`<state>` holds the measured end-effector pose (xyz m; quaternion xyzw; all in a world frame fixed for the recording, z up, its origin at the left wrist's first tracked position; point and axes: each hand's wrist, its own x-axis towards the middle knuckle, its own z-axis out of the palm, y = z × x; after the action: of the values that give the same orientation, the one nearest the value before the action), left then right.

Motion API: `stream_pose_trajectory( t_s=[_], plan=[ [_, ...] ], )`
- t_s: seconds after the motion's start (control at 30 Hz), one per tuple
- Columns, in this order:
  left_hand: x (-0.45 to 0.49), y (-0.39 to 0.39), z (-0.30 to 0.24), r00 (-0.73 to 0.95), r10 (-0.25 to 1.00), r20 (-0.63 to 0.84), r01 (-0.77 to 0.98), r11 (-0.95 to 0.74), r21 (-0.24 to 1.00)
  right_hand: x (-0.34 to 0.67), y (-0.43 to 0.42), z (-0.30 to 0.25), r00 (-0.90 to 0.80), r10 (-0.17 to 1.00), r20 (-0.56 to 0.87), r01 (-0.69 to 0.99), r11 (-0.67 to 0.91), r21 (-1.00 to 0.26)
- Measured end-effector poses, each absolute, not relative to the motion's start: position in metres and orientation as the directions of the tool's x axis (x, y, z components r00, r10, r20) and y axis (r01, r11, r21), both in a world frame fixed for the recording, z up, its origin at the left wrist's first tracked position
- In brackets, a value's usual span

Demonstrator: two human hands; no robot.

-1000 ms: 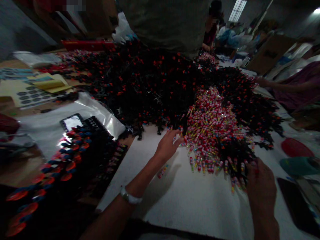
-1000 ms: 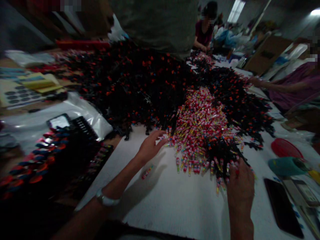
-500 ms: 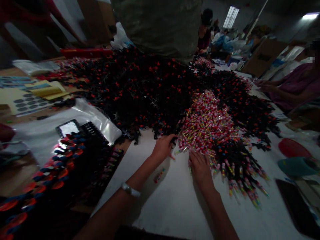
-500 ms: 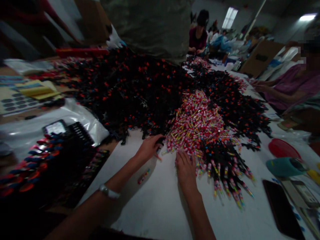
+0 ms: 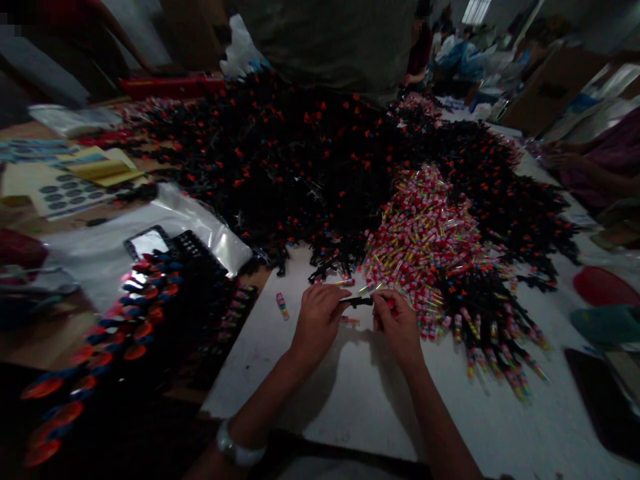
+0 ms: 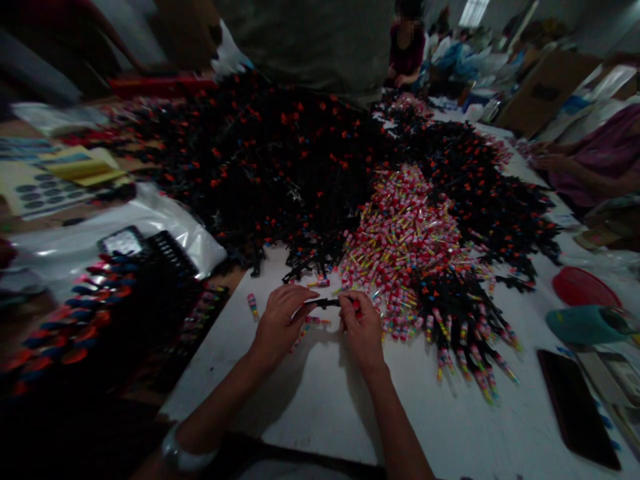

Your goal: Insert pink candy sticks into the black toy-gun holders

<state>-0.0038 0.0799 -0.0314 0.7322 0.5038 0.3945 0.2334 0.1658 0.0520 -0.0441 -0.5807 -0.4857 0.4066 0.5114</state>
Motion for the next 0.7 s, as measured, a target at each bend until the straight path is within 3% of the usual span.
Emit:
stream_pose_trajectory(
  t_s=[0.1,0.2,0.27,0.37,0.5,0.7],
  plan=[
    [-0.007,0.055,-0.023,-0.062,0.998,0.025,0.379,0.001,0.925,0.160,0.037,-0.044,0.228,0.967,0.111,0.047,0.102,-0.994],
    [-0.004,0.037,-0.020,0.095,0.944,-0.317,0.022,0.316,0.948,0.151,0.021,-0.046,0.120,0.980,0.161,0.090,0.151,-0.984],
    [0.001,0.032,-0.022,0.161,0.920,-0.359,-0.179,0.385,0.906,0.145,0.013,-0.048,-0.007,0.992,0.127,0.134,0.126,-0.983],
    [0.006,0.032,-0.025,0.057,0.917,-0.394,-0.331,0.390,0.859,0.143,0.007,-0.050,-0.029,0.999,0.045,0.215,0.051,-0.975],
    [0.005,0.034,-0.022,-0.006,0.908,-0.419,-0.286,0.400,0.870,0.156,0.006,-0.049,-0.009,0.997,0.081,0.351,0.079,-0.933],
    [0.007,0.027,-0.017,0.014,0.930,-0.368,-0.167,0.365,0.916,0.162,0.006,-0.049,-0.109,0.994,-0.031,0.333,0.007,-0.943]
  ],
)
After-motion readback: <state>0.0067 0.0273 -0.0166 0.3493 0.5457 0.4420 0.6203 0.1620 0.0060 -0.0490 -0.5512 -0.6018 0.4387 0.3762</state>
